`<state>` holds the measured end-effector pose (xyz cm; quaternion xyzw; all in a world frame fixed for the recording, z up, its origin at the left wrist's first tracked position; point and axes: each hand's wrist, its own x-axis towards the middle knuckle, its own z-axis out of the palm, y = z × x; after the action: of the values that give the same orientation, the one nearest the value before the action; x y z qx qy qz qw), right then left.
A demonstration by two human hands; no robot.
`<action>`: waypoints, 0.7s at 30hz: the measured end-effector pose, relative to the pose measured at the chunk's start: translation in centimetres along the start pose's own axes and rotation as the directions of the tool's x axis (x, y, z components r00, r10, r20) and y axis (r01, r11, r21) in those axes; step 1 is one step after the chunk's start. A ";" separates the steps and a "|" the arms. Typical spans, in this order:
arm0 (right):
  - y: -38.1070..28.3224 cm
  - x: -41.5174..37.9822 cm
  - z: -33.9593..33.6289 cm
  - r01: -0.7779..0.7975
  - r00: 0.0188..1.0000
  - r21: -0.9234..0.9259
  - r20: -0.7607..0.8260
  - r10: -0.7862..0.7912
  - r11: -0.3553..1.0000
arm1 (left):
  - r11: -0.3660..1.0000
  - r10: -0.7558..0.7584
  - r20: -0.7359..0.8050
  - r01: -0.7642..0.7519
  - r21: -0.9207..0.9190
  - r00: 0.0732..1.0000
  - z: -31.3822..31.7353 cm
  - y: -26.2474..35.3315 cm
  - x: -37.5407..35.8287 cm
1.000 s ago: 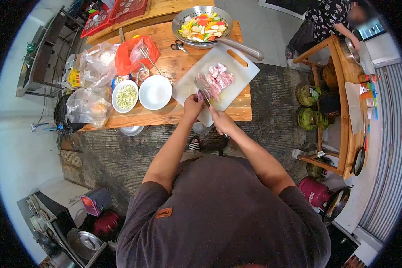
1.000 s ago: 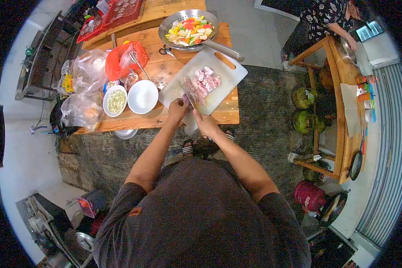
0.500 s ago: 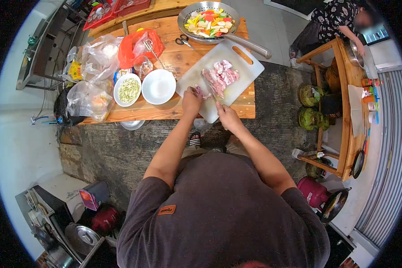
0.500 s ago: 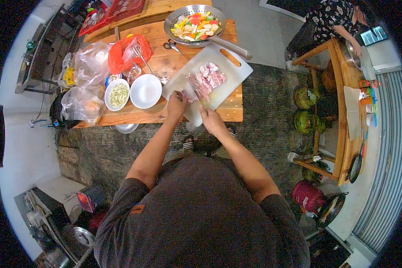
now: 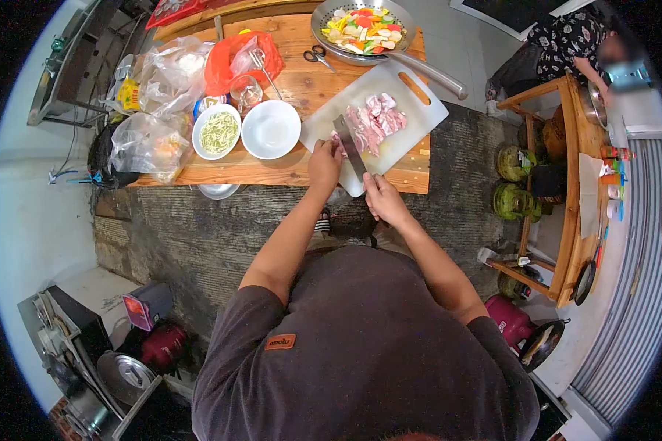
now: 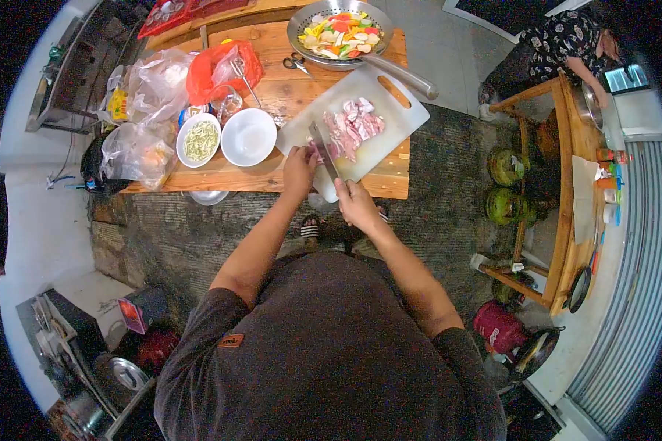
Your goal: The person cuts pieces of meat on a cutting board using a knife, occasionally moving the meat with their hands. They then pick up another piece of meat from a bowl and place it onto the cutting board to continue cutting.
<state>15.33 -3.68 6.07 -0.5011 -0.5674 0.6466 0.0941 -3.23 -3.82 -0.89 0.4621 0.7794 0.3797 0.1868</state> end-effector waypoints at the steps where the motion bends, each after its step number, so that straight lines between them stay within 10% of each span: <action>1: -0.1 -0.1 0.2 -0.001 1.000 -0.005 0.004 0.001 1.000 | 1.000 -0.011 0.005 0.011 -0.013 1.000 -0.1 0.1 -0.1; 21: 0.3 2.1 0.7 0.118 0.974 -0.543 -0.101 -0.204 0.832 | 0.996 -0.015 -0.078 0.008 -0.091 0.997 0.8 -1.3 -0.7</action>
<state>13.92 -2.78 4.56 -0.5064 -0.7557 0.4124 0.0492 -3.04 -4.46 -2.44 0.4331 0.7708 0.4314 0.1790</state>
